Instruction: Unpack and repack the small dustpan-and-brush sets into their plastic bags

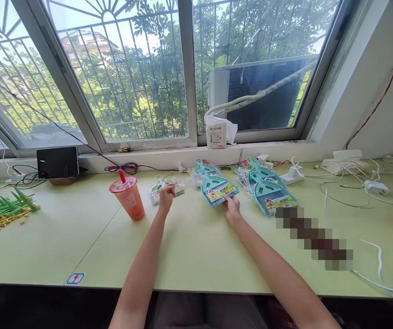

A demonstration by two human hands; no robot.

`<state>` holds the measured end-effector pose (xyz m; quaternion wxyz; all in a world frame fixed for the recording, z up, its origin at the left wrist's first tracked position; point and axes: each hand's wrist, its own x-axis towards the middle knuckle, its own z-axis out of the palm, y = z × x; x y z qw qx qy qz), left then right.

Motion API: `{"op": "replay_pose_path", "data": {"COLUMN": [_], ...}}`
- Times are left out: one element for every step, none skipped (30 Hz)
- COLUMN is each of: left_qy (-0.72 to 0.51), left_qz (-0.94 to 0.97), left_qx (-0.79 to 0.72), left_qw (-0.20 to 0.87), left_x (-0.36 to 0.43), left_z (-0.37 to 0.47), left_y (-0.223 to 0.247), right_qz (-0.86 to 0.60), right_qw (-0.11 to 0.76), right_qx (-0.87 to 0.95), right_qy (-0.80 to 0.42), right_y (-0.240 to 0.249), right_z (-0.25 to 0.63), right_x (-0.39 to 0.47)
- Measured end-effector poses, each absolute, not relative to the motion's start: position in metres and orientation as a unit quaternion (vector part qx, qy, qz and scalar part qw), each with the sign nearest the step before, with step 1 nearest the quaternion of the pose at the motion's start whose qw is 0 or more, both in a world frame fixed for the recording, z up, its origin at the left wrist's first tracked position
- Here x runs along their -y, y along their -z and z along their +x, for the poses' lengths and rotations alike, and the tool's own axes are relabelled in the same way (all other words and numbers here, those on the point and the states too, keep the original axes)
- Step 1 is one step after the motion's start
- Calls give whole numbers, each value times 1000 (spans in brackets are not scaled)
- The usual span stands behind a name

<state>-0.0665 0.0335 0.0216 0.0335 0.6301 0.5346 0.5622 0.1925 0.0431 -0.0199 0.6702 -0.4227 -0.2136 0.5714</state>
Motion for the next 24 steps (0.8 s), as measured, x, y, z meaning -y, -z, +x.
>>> {"op": "replay_pose_path", "data": {"left_qy": [-534, -497, -461, -433, -415, -403, -394, -388, -384, -381, -380, -376, -368, -356, -341, -324, -307, -292, -279, -269, -261, -255, -251, -248], "left_qz": [654, 672, 676, 666, 641, 607, 576, 554, 541, 534, 532, 538, 551, 569, 589, 607, 621, 630, 634, 634, 631, 630, 633, 640], "left_qx": [-531, -541, -566, -603, -645, -684, -712, -726, -732, -735, -735, -733, -730, -725, -718, -712, -706, -704, -706, -711, -718, -724, -725, -722], "left_qw": [72, 96, 97, 74, 31, -23, -76, -121, -153, -172, -180, -177, -166, -155, -146, -142, -143, -146, -147, -143, -133, -119, -103, -88], "left_x": [-33, -32, -31, -29, -28, -26, -25, -24, -24, -24, -25, -26, -27, -27, -28, -28, -28, -29, -29, -30, -31, -32, -33, -34], "left_z": [-69, -73, -76, -79, -81, -81, -81, -78, -74, -69, -63, -55, -48, -41, -35, -31, -28, -27, -28, -30, -32, -36, -39, -41], "left_y": [-23, -23, -22, -20, -17, -15, -12, -10, -8, -7, -6, -4, -2, 0, 2, 5, 8, 10, 12, 14, 15, 15, 15, 16], "right_qz": [-425, -430, -436, -441, -445, -447, -449, -449, -449, -449, -449, -449, -452, -456, -463, -469, -475, -480, -483, -483, -483, -481, -478, -472], "right_qw": [673, 674, 673, 670, 667, 663, 657, 649, 640, 628, 613, 596, 576, 557, 539, 524, 515, 510, 509, 511, 514, 520, 528, 538], "right_qx": [209, 206, 204, 206, 210, 215, 225, 236, 248, 259, 272, 284, 296, 308, 318, 327, 332, 334, 334, 333, 332, 331, 330, 329], "right_qy": [-568, -564, -562, -560, -560, -560, -562, -566, -572, -580, -591, -602, -613, -622, -628, -631, -632, -631, -630, -628, -626, -623, -620, -615], "right_y": [20, 20, 20, 20, 19, 19, 19, 19, 19, 18, 18, 17, 16, 15, 13, 12, 10, 8, 7, 6, 5, 5, 5, 6], "right_z": [195, 197, 199, 200, 200, 201, 200, 200, 200, 199, 198, 197, 196, 195, 194, 193, 192, 192, 191, 191, 191, 192, 193, 194], "right_x": [-45, -46, -47, -47, -47, -46, -46, -45, -44, -43, -42, -41, -40, -39, -38, -37, -36, -35, -34, -33, -33, -32, -32, -33]}}
